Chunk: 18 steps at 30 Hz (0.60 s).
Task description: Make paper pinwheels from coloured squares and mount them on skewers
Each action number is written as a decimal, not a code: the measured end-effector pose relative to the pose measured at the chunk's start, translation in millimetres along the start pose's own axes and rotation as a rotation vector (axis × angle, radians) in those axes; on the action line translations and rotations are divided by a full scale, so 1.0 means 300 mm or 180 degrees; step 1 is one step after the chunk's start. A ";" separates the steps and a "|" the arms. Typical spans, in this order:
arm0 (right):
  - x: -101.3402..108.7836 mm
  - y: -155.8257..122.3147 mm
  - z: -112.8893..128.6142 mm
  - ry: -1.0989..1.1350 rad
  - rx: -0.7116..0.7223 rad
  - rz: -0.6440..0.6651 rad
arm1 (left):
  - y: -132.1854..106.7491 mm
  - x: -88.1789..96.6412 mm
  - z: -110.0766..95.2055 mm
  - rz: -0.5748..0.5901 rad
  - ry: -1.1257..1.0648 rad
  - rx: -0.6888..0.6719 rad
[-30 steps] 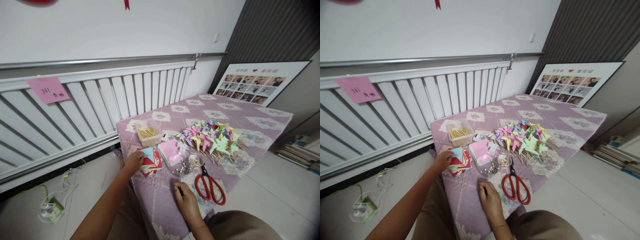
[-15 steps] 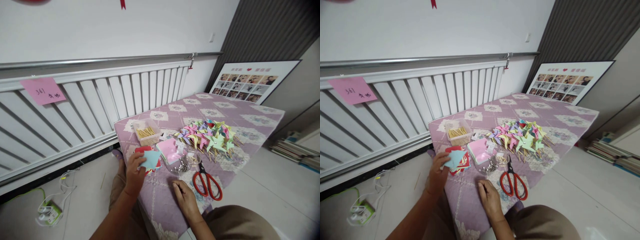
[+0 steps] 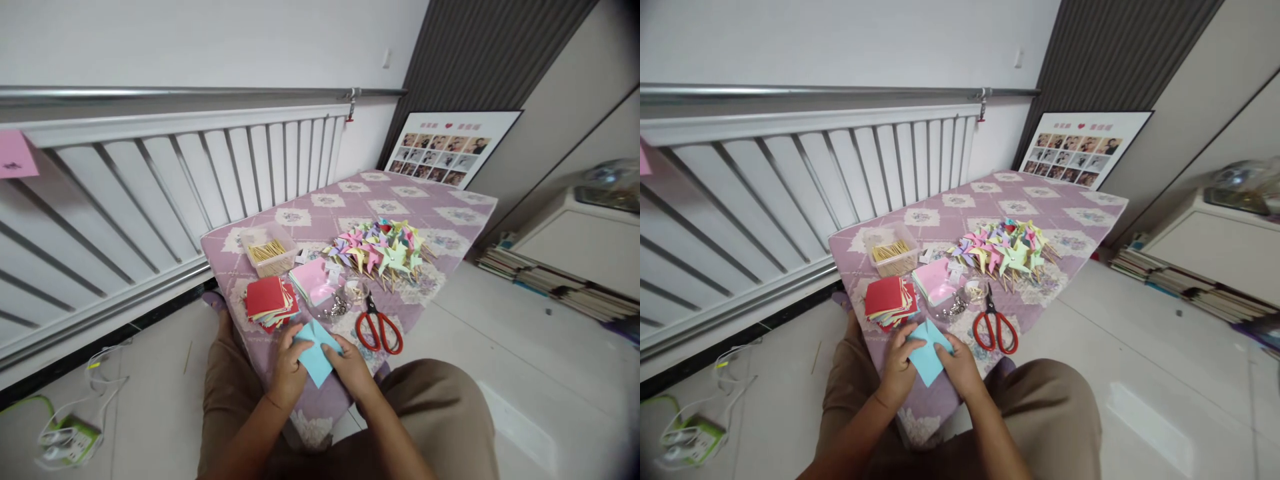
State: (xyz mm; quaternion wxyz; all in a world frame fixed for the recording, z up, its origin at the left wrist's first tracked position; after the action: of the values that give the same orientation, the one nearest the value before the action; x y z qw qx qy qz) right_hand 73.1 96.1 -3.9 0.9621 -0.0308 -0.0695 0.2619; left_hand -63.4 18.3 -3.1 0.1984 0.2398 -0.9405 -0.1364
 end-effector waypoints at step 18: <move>0.029 0.004 -0.020 0.0232 -0.0125 -0.0391 | -0.036 -0.075 0.080 0.0704 -0.3610 0.2537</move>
State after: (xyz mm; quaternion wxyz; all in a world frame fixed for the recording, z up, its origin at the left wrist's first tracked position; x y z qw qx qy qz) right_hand 81.0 101.4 -8.9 0.9775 -0.0549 -0.0413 0.1996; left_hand -51.4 24.3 -35.1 -0.4131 0.0890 -0.8961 0.1357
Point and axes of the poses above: each hand's wrist, its own y-axis towards the middle knuckle, its own x-axis out of the back of the hand, z = x × y, the point moved 7 cm from there along y, towards the middle knuckle, and after that the axes turned 5 degrees about -y, right-handed, at the moved point
